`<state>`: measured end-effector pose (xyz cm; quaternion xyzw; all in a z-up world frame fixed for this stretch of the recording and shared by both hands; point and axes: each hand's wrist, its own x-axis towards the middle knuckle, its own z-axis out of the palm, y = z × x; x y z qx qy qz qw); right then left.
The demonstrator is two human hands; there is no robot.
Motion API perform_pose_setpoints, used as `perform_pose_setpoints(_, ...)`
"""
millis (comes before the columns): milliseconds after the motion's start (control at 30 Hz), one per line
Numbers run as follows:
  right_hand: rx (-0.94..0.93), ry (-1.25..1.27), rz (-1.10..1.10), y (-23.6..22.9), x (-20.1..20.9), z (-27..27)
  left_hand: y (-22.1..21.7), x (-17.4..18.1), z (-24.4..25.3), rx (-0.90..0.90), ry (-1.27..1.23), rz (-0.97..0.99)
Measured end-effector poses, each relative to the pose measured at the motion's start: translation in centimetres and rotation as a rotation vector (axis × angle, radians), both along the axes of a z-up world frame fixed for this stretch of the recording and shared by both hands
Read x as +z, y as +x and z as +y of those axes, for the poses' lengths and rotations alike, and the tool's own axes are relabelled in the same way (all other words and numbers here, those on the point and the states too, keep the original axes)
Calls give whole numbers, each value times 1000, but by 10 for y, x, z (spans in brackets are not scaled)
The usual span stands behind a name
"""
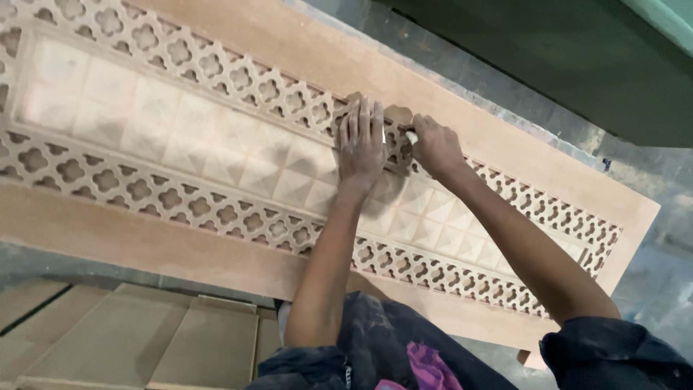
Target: The person sands a large, light-colored wooden panel with intricate geometric cutouts using two white sanding blocks. They move the blocks back and forth across the surface, focusing on the edges and the central raised section.
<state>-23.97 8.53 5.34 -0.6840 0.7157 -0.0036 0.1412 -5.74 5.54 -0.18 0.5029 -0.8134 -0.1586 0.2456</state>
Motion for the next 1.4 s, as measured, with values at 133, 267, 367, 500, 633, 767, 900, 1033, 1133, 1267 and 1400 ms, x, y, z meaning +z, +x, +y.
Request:
perform_pose_setpoints(133,0,40,-5,4,-6,-4,-3,0,-1,68,-48,-40)
perform_pose_setpoints(267,126,-8,-3,9,-10,-11,-2,3,-4,68,-60,-82)
perform_pose_setpoints(367,97,42,22,3,-10,-4,-5,2,6,57,-58,-36)
perform_pose_setpoints(500,85,34,2,15,-14,-25,4,0,-11,76,-125,-48)
perform_pose_setpoints(633,108,-40,51,11,-5,-1,-7,-5,11,60,-80,-40)
perform_pose_setpoints(767,-24,120,-9,23,3,-37,3,3,-17,95,-178,-60)
perform_pose_setpoints(900,48,0,55,23,-7,-12,-4,0,8,58,-104,-62)
perform_pose_setpoints(1033,-79,130,186,21,-7,-24,0,-3,-2,50,-74,-110)
perform_pose_setpoints(1133,-213,103,4,-3,15,-17,-1,-8,-3,36,-41,-14)
perform_pose_setpoints(1267,-315,8,-176,-17,42,-2,-1,-8,-5,21,32,41)
perform_pose_setpoints(1400,-310,63,-134,23,34,-8,18,2,-3,82,35,336)
